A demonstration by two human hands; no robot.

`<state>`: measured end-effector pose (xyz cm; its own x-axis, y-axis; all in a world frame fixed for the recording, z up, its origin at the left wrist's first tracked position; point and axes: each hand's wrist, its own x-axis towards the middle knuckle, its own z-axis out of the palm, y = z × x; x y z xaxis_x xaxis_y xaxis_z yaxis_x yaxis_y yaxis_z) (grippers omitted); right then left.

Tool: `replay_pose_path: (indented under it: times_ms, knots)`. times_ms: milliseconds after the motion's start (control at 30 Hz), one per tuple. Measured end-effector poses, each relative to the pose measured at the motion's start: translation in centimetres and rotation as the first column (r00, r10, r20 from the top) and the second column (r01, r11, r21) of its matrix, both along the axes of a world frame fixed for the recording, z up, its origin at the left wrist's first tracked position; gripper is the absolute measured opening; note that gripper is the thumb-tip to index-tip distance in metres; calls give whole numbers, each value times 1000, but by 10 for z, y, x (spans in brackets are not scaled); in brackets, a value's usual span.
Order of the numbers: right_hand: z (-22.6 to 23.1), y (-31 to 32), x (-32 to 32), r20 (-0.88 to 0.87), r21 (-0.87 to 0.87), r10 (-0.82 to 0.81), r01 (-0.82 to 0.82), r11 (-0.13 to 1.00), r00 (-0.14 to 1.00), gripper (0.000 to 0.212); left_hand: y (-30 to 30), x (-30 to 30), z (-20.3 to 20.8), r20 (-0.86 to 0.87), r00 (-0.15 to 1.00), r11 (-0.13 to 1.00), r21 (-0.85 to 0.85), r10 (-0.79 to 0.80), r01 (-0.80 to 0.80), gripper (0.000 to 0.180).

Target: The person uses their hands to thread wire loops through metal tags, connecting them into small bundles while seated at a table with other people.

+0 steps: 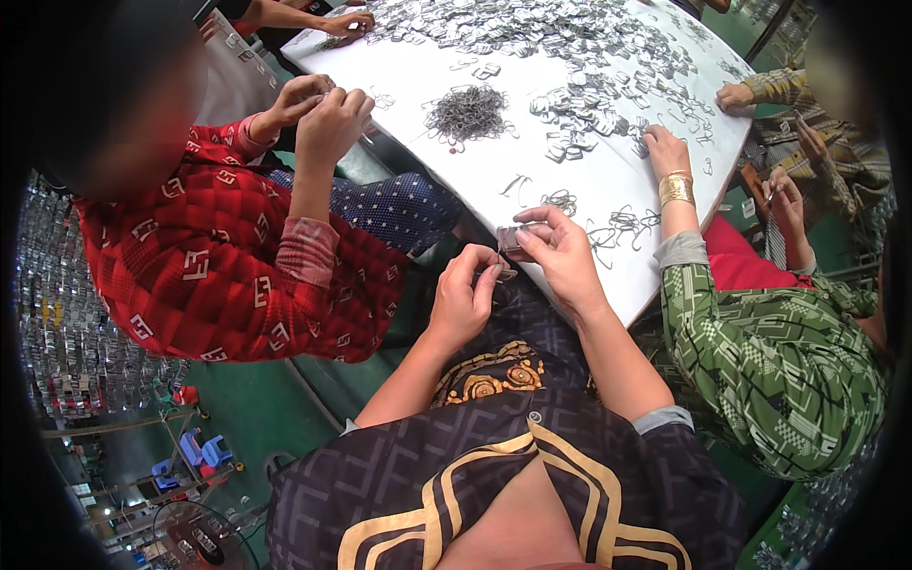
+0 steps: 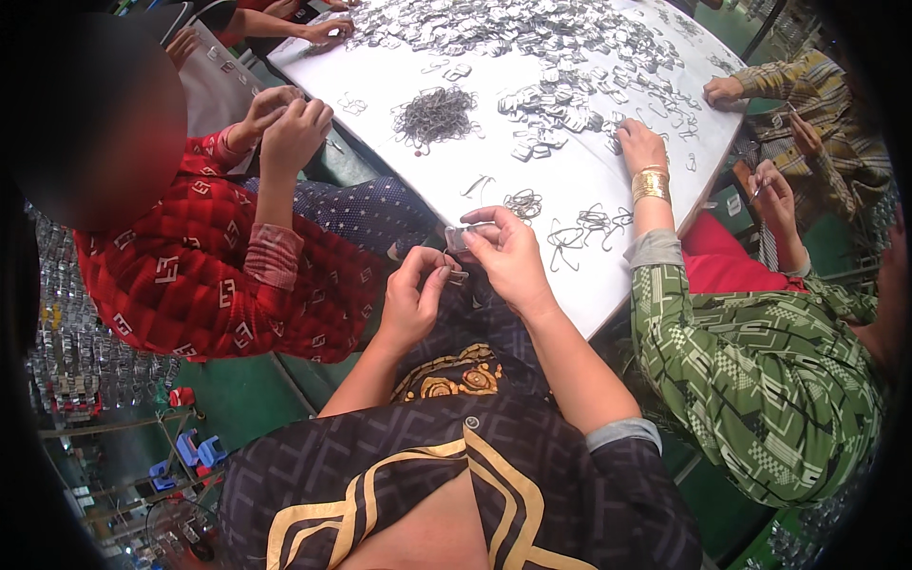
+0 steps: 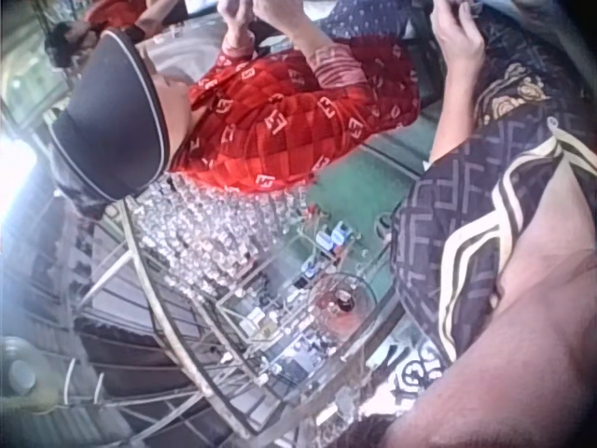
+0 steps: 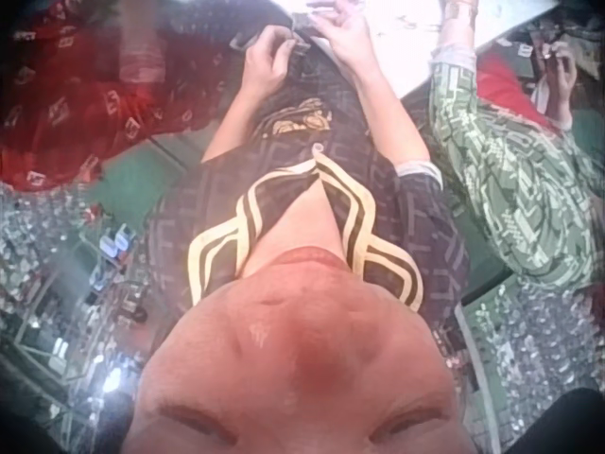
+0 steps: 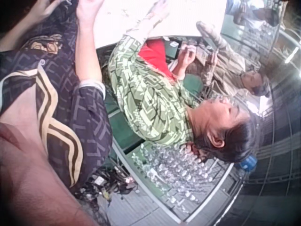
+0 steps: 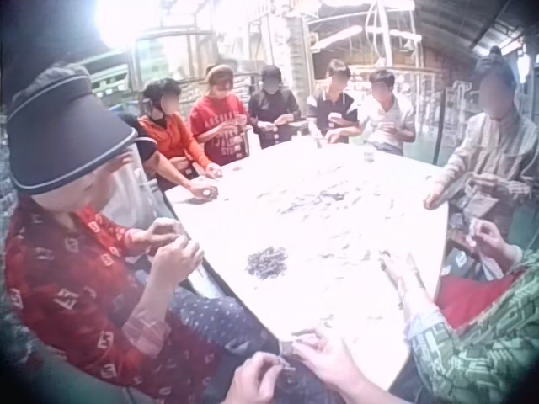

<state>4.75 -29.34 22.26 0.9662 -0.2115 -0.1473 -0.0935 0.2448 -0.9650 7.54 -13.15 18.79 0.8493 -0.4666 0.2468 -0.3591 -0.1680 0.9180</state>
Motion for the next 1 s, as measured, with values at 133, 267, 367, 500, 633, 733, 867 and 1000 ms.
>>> replay_pose_path:
  times_ms: [133, 267, 367, 500, 633, 733, 867, 1000]
  knots:
    - [6, 5, -5, 92, -162, -30, 45, 986, 995, 24, 4, -3, 5, 24, 1000, 1000, 7, 14, -14, 6]
    - [21, 5, -12, 60, -251, 7, 9, 968, 998, 27, 5, -4, 11, 46, 999, 998, 59, -8, 6, 6]
    - [16, -4, -12, 100, -348, 39, -2, 938, 994, 30, -1, -2, 10, 66, 997, 999, 35, -32, 30, 7]
    - [17, -8, -15, 51, -446, 64, -35, 894, 997, 30, -7, -1, 12, 155, 987, 998, 57, -42, 33, 9]
    - [10, -8, -15, 57, -504, 74, -35, 863, 996, 26, -10, 0, 9, 174, 984, 997, 71, -28, 16, 9]
    - [11, -3, -15, 87, -527, 75, -18, 850, 993, 24, -8, 2, 1, 201, 979, 994, 109, -31, 9, 8]
    - [5, 2, -16, 186, -608, 72, 58, 792, 980, 26, -5, 3, -5, 205, 978, 990, 143, -38, 8, 8]
    - [-5, 3, -16, 253, -686, 128, 85, 722, 959, 27, -4, 5, -14, 226, 973, 984, 177, -46, 5, 8]
